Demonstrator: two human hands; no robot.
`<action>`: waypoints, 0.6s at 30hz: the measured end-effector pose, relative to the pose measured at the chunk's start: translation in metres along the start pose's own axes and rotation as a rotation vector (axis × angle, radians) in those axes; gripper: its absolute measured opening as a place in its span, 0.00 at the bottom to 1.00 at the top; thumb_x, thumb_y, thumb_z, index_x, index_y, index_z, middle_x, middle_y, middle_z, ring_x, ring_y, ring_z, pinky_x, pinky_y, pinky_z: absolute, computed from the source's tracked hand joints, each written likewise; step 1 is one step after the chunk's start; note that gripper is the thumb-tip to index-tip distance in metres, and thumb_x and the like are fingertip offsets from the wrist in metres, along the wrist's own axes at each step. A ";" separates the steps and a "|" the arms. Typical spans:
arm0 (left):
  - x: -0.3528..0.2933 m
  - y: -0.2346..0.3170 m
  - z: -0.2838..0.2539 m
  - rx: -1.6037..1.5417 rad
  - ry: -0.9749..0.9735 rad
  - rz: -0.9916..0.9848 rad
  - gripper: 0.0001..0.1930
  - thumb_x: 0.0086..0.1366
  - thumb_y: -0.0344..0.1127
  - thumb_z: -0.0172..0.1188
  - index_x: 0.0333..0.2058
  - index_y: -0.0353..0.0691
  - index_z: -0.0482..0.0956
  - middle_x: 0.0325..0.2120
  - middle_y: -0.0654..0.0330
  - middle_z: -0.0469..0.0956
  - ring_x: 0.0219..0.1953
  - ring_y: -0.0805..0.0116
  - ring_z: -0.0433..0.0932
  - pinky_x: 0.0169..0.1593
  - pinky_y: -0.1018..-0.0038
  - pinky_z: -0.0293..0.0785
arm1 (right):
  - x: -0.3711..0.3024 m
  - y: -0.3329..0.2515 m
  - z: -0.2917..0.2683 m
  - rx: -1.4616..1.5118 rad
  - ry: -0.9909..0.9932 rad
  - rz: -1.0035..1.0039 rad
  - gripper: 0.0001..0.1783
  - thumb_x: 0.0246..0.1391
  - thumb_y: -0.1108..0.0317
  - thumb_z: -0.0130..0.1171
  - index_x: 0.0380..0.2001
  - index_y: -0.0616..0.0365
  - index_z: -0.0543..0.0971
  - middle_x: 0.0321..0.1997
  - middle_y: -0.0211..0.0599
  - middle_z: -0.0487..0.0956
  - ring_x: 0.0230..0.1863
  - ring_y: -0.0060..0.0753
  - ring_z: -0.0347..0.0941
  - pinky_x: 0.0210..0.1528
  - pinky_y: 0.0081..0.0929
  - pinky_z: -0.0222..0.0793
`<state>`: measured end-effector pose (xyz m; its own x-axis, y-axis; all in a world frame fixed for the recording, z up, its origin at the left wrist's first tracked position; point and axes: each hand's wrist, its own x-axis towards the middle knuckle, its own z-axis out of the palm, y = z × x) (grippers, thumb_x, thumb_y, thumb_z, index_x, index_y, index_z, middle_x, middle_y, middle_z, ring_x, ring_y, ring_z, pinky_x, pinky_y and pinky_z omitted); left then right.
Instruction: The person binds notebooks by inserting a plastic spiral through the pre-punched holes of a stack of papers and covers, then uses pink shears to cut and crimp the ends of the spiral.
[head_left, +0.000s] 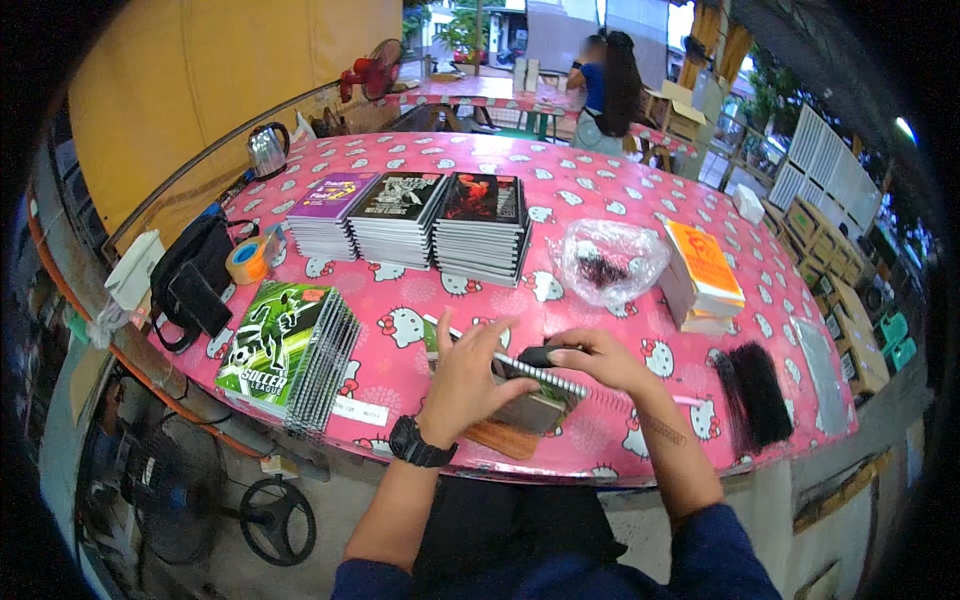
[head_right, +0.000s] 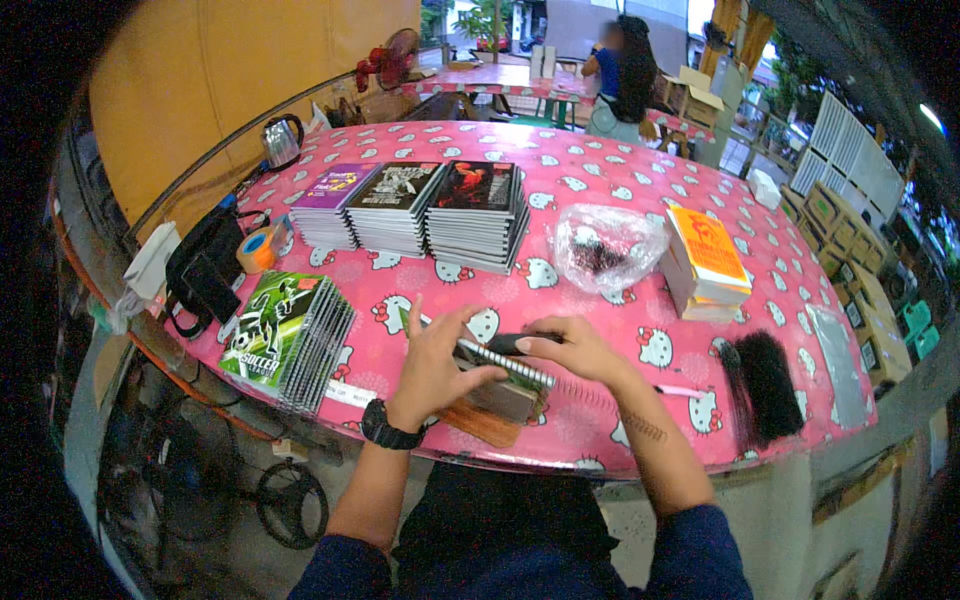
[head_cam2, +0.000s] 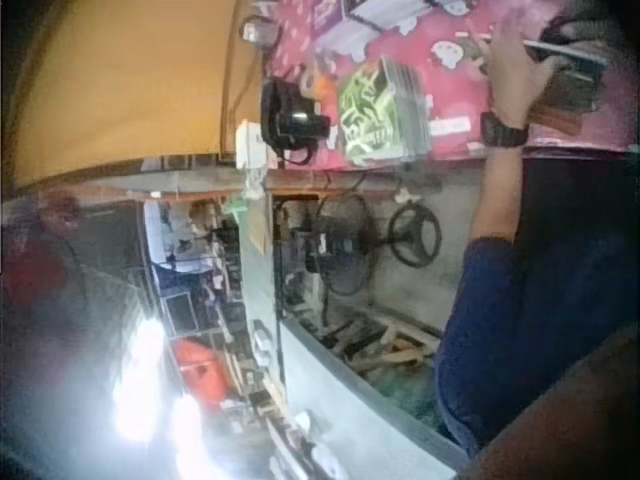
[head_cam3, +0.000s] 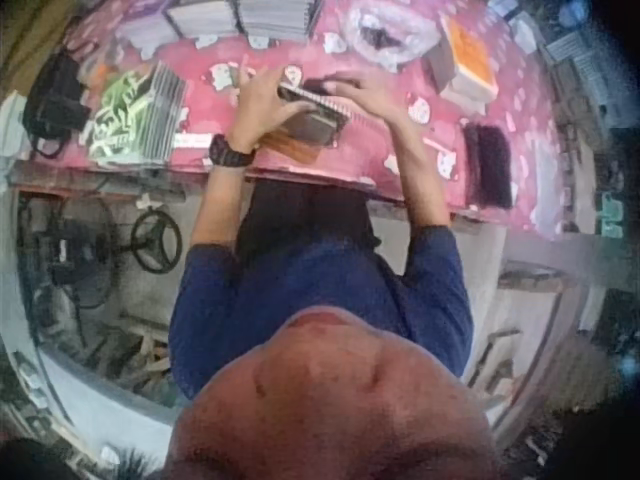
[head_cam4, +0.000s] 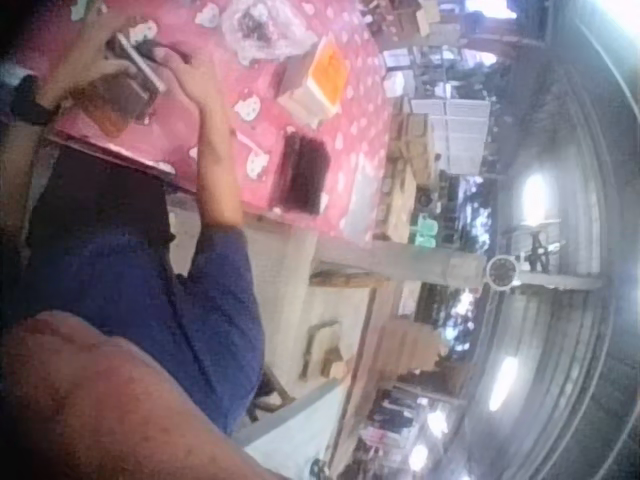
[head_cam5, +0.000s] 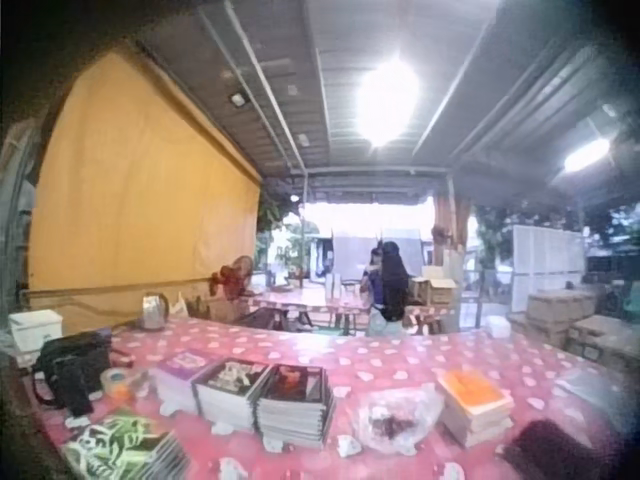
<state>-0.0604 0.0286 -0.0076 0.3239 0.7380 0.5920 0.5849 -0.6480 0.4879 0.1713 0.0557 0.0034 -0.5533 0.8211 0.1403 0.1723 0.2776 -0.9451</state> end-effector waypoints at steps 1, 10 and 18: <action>0.001 -0.001 0.001 -0.021 -0.019 -0.064 0.41 0.39 0.49 0.71 0.51 0.39 0.65 0.39 0.58 0.74 0.46 0.60 0.71 0.61 0.45 0.38 | 0.002 0.004 -0.003 -0.391 0.029 0.152 0.30 0.49 0.48 0.55 0.42 0.67 0.75 0.35 0.36 0.77 0.35 0.28 0.70 0.38 0.26 0.65; -0.020 -0.049 0.013 -0.961 0.342 -0.242 0.51 0.44 0.27 0.70 0.62 0.39 0.44 0.45 0.55 0.67 0.40 0.70 0.73 0.40 0.78 0.73 | 0.005 0.011 0.007 0.267 0.083 -0.046 0.24 0.51 0.55 0.54 0.43 0.66 0.75 0.42 0.36 0.77 0.41 0.24 0.70 0.45 0.24 0.65; -0.030 -0.042 0.032 -1.037 0.458 -0.314 0.34 0.54 0.25 0.62 0.59 0.36 0.57 0.41 0.61 0.69 0.41 0.74 0.70 0.45 0.77 0.68 | 0.002 0.020 0.005 0.417 0.093 -0.003 0.26 0.47 0.55 0.57 0.42 0.68 0.75 0.41 0.38 0.76 0.42 0.29 0.71 0.47 0.25 0.65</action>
<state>-0.0706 0.0396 -0.0664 -0.1481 0.8930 0.4251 -0.3622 -0.4489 0.8169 0.1692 0.0602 -0.0169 -0.4738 0.8676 0.1513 -0.1840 0.0705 -0.9804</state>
